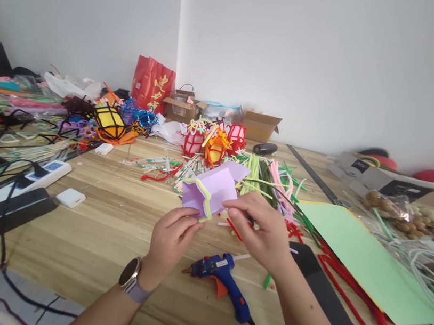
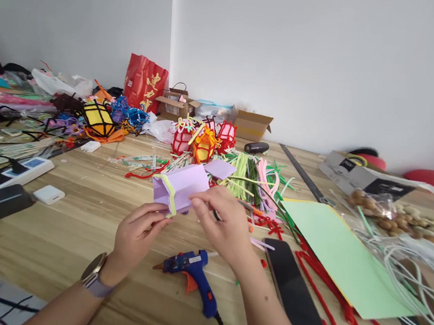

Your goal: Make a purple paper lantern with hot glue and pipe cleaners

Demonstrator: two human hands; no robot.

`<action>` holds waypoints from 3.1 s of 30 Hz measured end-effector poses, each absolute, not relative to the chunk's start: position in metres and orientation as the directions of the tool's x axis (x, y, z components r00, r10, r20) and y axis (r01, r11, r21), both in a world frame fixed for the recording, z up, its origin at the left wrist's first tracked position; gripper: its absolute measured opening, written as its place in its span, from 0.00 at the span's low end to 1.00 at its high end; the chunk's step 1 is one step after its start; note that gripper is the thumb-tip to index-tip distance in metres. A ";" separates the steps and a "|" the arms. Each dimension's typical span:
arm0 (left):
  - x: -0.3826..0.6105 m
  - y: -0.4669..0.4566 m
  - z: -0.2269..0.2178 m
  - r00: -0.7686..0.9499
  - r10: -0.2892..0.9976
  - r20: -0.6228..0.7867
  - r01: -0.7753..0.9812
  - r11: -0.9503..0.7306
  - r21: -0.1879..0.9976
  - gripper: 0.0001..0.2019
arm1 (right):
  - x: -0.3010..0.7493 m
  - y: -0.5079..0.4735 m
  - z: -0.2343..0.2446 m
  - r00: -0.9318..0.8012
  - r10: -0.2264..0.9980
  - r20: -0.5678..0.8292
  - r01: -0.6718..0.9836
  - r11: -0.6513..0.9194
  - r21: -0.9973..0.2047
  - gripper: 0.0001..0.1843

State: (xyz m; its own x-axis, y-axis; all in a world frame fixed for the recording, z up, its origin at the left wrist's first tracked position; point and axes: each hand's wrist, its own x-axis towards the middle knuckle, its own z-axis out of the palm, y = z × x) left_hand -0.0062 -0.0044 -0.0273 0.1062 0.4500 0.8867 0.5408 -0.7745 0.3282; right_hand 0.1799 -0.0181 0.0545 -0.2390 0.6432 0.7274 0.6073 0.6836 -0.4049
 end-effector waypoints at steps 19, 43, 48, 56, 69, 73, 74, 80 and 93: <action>-0.004 -0.005 -0.030 0.193 0.432 0.881 0.583 -0.773 0.251 0.04 | 0.179 -0.015 0.046 -0.440 0.562 0.700 0.623 0.753 -0.213 0.14; 0.006 -0.014 -0.030 0.329 0.439 0.836 0.511 -0.827 0.234 0.06 | 0.192 -0.018 0.061 -0.315 0.653 0.689 0.659 0.673 -0.336 0.36; 0.000 0.003 -0.023 -0.050 0.947 0.316 -0.196 -0.319 0.927 0.09 | 0.180 -0.020 0.056 -0.202 0.545 0.814 0.704 0.658 -0.267 0.15; -0.003 0.017 -0.021 0.284 0.921 -0.267 -0.837 0.374 0.399 0.06 | 0.145 -0.016 0.021 -0.404 0.556 0.726 0.784 0.619 -0.038 0.04; 0.000 0.013 -0.016 0.289 0.914 -0.285 -0.859 0.378 0.344 0.09 | 0.147 -0.009 0.011 -0.313 0.641 0.701 0.846 0.524 -0.101 0.06; 0.001 0.014 -0.014 0.276 0.912 -0.303 -0.861 0.375 0.344 0.08 | 0.146 -0.008 0.008 -0.321 0.674 0.665 0.844 0.523 -0.122 0.06; 0.001 0.014 -0.014 0.279 0.912 -0.302 -0.862 0.376 0.340 0.08 | 0.145 -0.008 0.007 -0.323 0.683 0.656 0.845 0.520 -0.126 0.06; -0.001 0.014 -0.015 0.348 0.902 -0.256 -0.845 0.420 0.331 0.10 | 0.144 -0.008 0.004 -0.307 0.698 0.647 0.836 0.523 -0.168 0.04; 0.000 0.013 -0.021 0.325 0.935 -0.142 -0.850 0.355 0.390 0.07 | 0.147 0.003 0.000 -0.116 0.832 0.543 0.619 0.488 -0.615 0.05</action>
